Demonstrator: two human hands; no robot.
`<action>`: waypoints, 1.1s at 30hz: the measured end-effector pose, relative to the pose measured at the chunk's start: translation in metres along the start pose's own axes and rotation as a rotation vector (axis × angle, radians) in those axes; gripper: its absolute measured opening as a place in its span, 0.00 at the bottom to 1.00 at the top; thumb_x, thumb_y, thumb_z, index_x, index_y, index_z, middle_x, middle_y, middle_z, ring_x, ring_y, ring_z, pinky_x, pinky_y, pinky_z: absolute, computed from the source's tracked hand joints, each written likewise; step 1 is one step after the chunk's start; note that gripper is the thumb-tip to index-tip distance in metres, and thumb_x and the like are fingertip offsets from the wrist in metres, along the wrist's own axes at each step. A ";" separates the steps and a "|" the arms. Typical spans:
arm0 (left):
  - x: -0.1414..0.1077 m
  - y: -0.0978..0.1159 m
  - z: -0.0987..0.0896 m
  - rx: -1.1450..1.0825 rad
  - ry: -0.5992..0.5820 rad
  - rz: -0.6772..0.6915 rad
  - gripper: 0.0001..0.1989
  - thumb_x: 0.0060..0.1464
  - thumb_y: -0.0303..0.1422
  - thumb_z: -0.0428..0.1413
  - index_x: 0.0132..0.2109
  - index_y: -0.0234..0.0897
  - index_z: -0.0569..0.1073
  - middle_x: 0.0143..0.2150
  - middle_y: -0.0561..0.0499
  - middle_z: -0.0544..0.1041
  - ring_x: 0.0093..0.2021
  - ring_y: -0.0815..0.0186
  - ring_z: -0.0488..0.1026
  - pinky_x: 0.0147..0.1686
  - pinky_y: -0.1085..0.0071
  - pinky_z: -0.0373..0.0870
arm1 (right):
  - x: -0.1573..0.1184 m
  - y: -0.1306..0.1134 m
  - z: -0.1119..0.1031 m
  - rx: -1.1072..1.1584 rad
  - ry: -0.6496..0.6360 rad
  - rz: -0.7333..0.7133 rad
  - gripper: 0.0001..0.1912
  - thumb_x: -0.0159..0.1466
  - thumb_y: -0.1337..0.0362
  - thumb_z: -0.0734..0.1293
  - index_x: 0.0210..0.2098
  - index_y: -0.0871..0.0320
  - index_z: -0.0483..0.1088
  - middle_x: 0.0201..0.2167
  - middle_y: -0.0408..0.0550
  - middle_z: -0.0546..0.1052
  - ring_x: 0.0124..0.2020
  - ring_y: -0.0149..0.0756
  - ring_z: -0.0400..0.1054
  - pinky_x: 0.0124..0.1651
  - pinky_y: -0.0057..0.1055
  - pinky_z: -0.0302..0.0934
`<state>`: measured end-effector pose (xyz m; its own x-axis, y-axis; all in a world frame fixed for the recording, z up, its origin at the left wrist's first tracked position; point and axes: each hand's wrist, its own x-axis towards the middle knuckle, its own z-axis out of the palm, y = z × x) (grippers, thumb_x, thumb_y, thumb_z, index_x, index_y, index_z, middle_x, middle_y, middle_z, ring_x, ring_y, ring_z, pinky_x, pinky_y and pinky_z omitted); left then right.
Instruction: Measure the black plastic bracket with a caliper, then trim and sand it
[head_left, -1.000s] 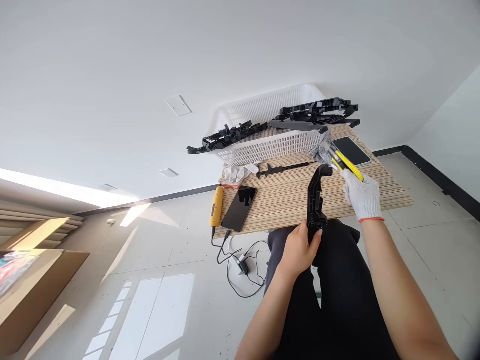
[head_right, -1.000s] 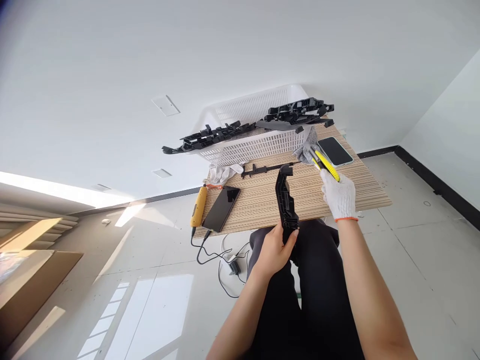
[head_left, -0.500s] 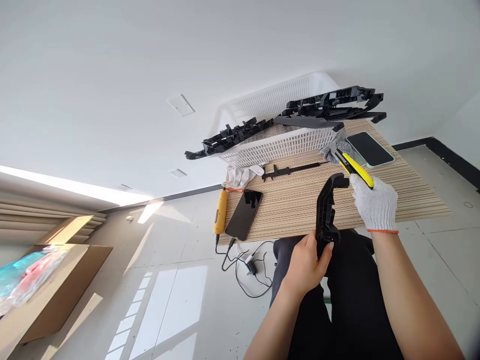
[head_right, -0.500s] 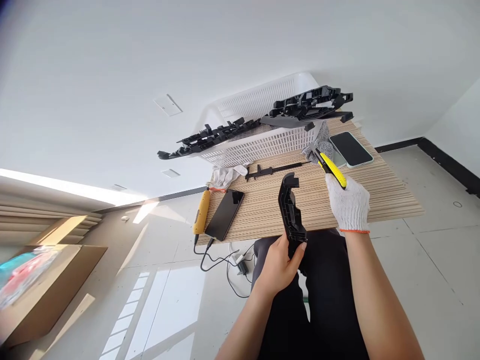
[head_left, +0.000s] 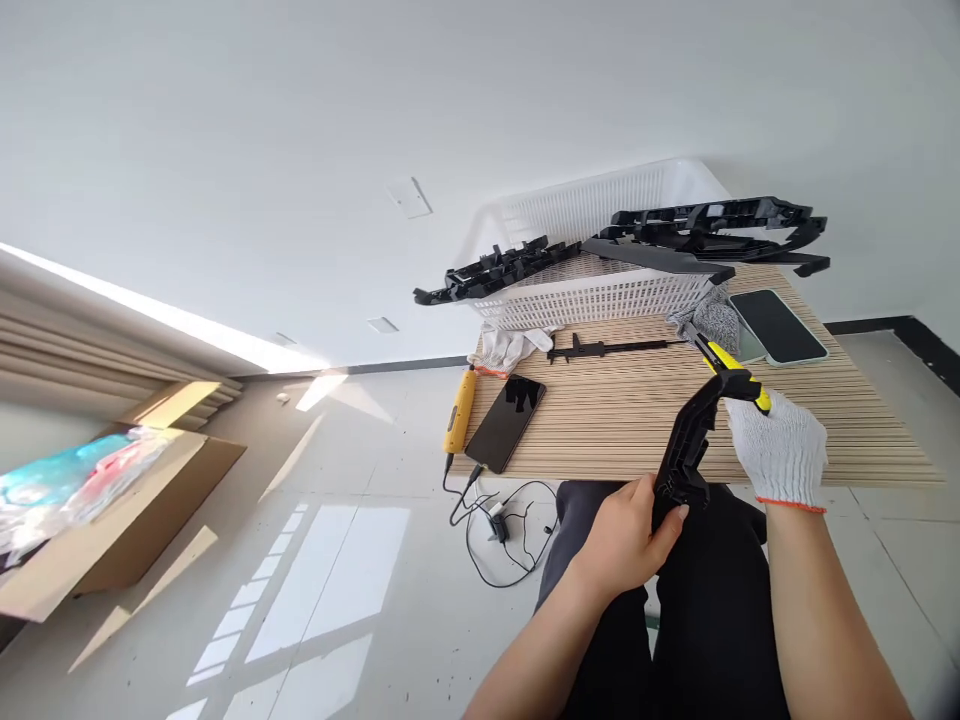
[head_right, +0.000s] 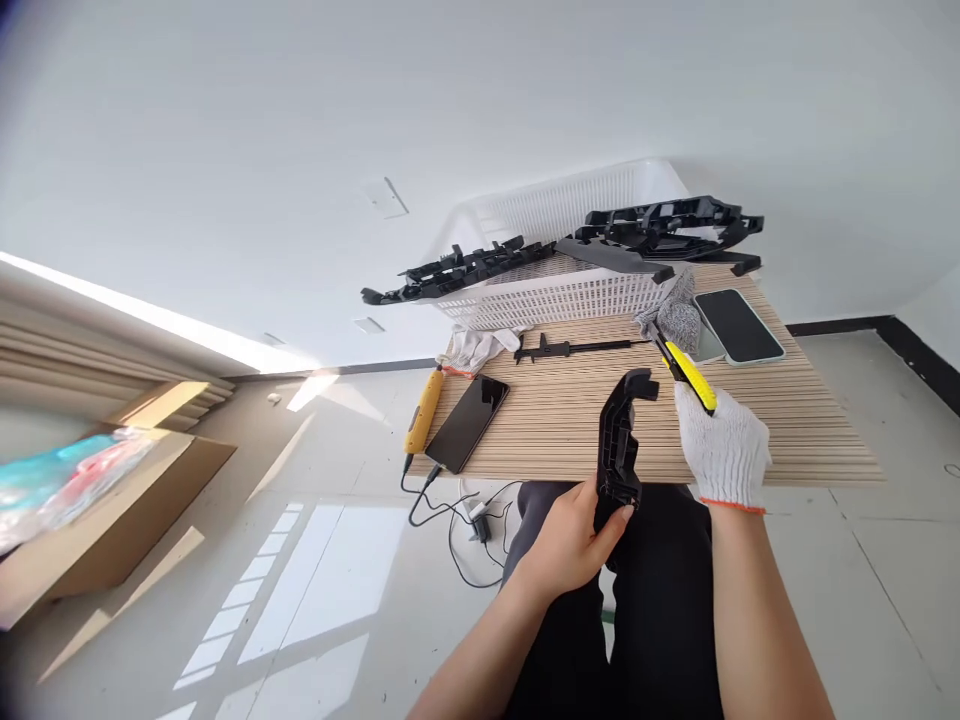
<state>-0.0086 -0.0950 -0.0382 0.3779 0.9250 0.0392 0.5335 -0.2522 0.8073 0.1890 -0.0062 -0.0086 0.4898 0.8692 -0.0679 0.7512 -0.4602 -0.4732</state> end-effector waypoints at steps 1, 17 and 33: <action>0.001 0.000 0.000 0.006 0.004 0.010 0.10 0.65 0.38 0.51 0.49 0.39 0.68 0.33 0.49 0.74 0.35 0.59 0.74 0.34 0.67 0.68 | 0.000 -0.001 0.000 -0.014 0.001 0.025 0.31 0.67 0.39 0.53 0.37 0.57 0.73 0.33 0.60 0.76 0.37 0.49 0.67 0.35 0.36 0.48; 0.000 -0.002 0.001 -0.208 0.028 0.131 0.15 0.63 0.38 0.54 0.54 0.38 0.68 0.51 0.42 0.78 0.51 0.54 0.76 0.51 0.58 0.73 | 0.001 0.002 0.005 0.050 0.049 -0.073 0.32 0.69 0.42 0.53 0.66 0.48 0.62 0.52 0.57 0.77 0.45 0.54 0.73 0.45 0.43 0.61; 0.062 0.022 -0.022 -0.897 0.075 0.196 0.29 0.64 0.55 0.48 0.57 0.35 0.72 0.44 0.43 0.78 0.38 0.65 0.77 0.40 0.67 0.75 | -0.010 0.030 -0.015 0.820 -0.200 -0.101 0.24 0.64 0.47 0.57 0.51 0.55 0.68 0.38 0.49 0.74 0.25 0.30 0.61 0.25 0.27 0.57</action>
<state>0.0095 -0.0372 -0.0049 0.3329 0.9129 0.2360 -0.3331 -0.1203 0.9352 0.2129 -0.0313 -0.0090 0.2924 0.9501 -0.1088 0.1906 -0.1694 -0.9669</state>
